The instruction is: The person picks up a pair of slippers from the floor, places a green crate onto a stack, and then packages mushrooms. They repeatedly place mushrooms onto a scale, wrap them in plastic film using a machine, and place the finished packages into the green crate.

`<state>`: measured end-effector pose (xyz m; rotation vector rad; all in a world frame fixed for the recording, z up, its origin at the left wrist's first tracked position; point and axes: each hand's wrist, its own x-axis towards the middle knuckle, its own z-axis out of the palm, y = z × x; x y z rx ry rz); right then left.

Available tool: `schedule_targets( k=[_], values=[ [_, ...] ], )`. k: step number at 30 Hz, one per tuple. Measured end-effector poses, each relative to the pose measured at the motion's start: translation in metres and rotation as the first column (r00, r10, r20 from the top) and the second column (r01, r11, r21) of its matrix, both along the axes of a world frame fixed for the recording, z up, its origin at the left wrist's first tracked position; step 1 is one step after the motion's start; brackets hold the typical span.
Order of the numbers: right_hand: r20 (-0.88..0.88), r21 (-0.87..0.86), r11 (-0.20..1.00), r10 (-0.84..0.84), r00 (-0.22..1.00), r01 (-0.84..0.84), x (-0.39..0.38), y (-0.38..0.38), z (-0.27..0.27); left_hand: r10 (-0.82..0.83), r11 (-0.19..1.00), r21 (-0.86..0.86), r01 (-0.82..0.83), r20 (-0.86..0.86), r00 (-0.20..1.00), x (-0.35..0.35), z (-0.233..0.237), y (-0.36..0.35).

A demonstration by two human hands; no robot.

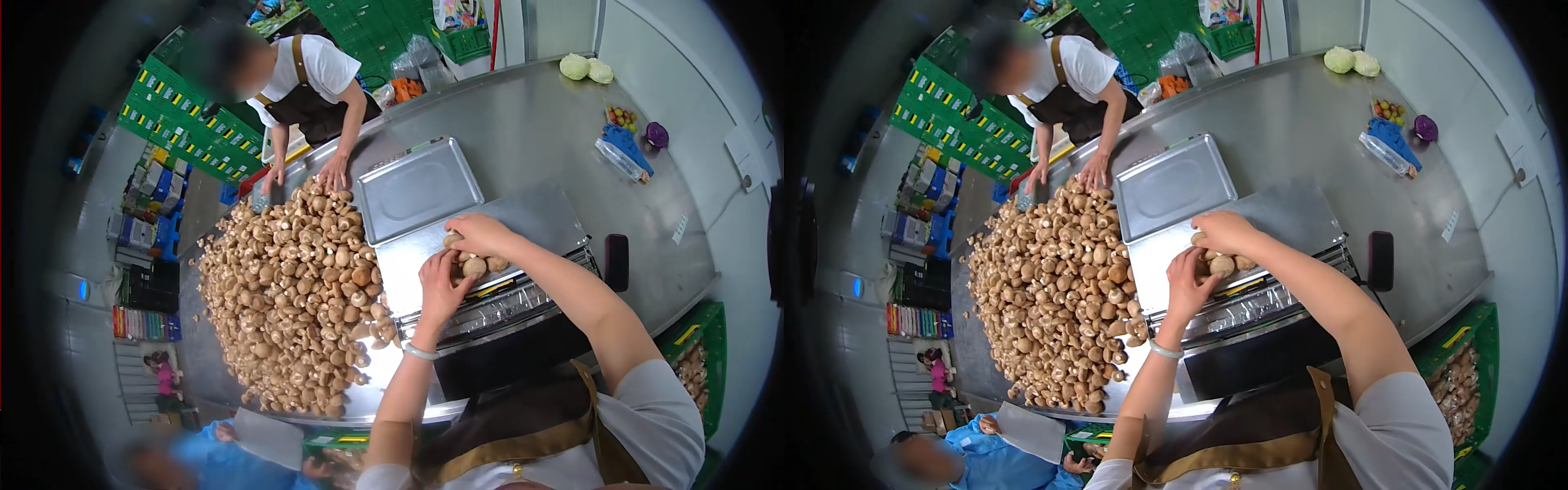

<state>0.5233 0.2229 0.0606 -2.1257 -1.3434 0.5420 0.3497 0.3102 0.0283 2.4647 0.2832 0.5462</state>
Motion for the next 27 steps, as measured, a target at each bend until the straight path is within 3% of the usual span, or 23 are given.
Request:
schedule_targets(
  k=[2, 6, 9, 10, 13, 14, 17, 20, 22, 23, 25, 27],
  values=[
    [0.094, -0.074, 0.997, 0.001, 0.996, 0.006, 0.002, 0.017, -0.009, 0.024, 0.999, -0.031, -0.024, -0.001, 1.0, 0.003, -0.011, 0.003],
    [-0.241, 0.03, 0.985, -0.159, 0.957, 0.171, 0.019, 0.021, -0.011, 0.044, 0.998, -0.05, -0.044, -0.001, 0.999, 0.001, -0.012, 0.002],
    [-0.156, 0.027, 0.999, -0.042, 0.987, 0.047, 0.026, 0.016, -0.027, 0.053, 0.997, -0.057, -0.053, 0.006, 0.999, 0.0, -0.014, 0.001],
    [0.07, -0.119, 0.992, -0.037, 0.997, 0.045, 0.02, 0.018, -0.034, 0.054, 0.997, -0.057, -0.054, 0.008, 0.999, 0.0, -0.014, 0.001],
    [0.389, -0.071, 0.997, -0.005, 0.921, 0.035, 0.006, 0.006, -0.015, 0.059, 0.991, -0.122, -0.058, 0.005, 0.998, 0.0, -0.008, 0.001],
    [0.287, -0.075, 0.996, -0.021, 0.958, 0.044, 0.007, 0.006, -0.012, 0.063, 0.986, -0.155, -0.062, 0.002, 0.998, -0.001, -0.006, 0.002],
    [0.079, 0.131, 0.989, -0.084, 0.993, 0.073, 0.016, -0.007, -0.028, 0.034, 0.985, -0.169, -0.021, 0.072, 0.997, -0.001, -0.001, 0.015],
    [0.002, 0.355, 0.916, -0.203, 0.979, 0.189, 0.009, -0.026, -0.02, -0.042, 0.985, -0.164, 0.053, 0.069, 0.997, 0.01, -0.005, 0.026],
    [0.022, 0.211, 0.976, -0.052, 0.998, 0.047, -0.001, -0.033, -0.044, -0.105, 0.978, -0.181, 0.108, 0.028, 0.994, 0.021, -0.014, 0.029],
    [0.148, 0.256, 0.963, -0.125, 0.981, 0.084, -0.02, -0.039, -0.041, -0.132, 0.975, -0.176, 0.134, 0.019, 0.991, 0.024, -0.012, 0.029],
    [0.194, 0.361, 0.929, -0.162, 0.968, 0.083, -0.03, -0.044, -0.028, -0.056, 0.963, -0.259, 0.077, 0.089, 0.994, 0.028, -0.023, 0.029],
    [0.191, 0.356, 0.929, -0.178, 0.965, 0.101, -0.03, -0.045, -0.03, 0.01, 0.931, -0.364, 0.025, 0.094, 0.996, 0.027, -0.018, 0.026]
  ],
)
